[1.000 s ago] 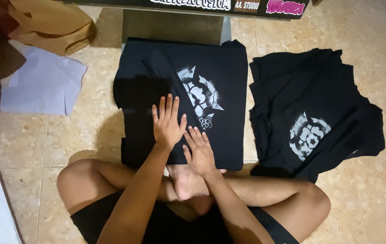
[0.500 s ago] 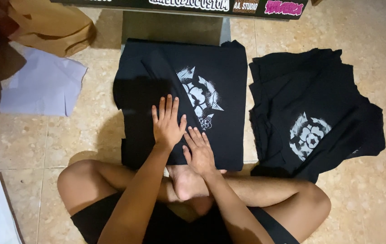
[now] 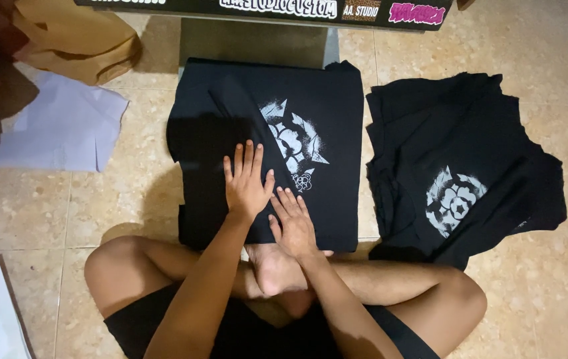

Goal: Smoothing and aligning a t-shirt on the floor and inserting a cardboard backing to prepare it for heat pressing.

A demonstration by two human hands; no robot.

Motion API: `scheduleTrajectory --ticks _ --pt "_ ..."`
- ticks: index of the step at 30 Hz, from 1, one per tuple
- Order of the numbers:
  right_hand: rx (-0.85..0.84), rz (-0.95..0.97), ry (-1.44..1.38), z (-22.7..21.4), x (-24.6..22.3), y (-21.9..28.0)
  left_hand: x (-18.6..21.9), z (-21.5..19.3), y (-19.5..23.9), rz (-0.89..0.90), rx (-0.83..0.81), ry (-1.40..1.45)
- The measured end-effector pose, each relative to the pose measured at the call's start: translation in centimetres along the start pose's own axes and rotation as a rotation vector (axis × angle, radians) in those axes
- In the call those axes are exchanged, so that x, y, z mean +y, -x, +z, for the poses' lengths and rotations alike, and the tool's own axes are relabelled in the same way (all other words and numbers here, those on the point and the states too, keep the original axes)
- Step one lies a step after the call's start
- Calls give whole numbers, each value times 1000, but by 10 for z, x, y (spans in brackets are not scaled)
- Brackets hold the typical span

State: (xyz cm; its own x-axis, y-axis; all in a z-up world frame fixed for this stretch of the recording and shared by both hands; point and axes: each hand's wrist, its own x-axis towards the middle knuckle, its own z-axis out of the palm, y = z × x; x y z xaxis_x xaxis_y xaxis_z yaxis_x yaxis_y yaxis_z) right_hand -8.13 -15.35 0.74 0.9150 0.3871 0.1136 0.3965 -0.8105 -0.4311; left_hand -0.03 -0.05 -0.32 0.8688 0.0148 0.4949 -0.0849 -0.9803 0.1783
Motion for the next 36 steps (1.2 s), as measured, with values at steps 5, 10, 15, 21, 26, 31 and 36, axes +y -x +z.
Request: scheduleTrajectory --ticks 5,10,15,21,26,31,36 --pt "7 -7 4 1 1 0 -1 1 0 8 20 -2" --pt "10 -15 12 2 2 0 -1 2 0 10 21 3" --pt "122 -43 -69 6 9 1 -4 -11 1 -70 -17 228" --pt "241 -4 -288 -14 5 -1 -16 -16 10 -186 185 499" --pt "358 14 -341 -29 9 -3 -15 -33 34 -160 197 304" --pt "326 7 -306 -34 9 2 3 -63 44 -64 -104 149" --pt "388 -12 -390 -46 4 2 19 -71 52 -16 -187 7"
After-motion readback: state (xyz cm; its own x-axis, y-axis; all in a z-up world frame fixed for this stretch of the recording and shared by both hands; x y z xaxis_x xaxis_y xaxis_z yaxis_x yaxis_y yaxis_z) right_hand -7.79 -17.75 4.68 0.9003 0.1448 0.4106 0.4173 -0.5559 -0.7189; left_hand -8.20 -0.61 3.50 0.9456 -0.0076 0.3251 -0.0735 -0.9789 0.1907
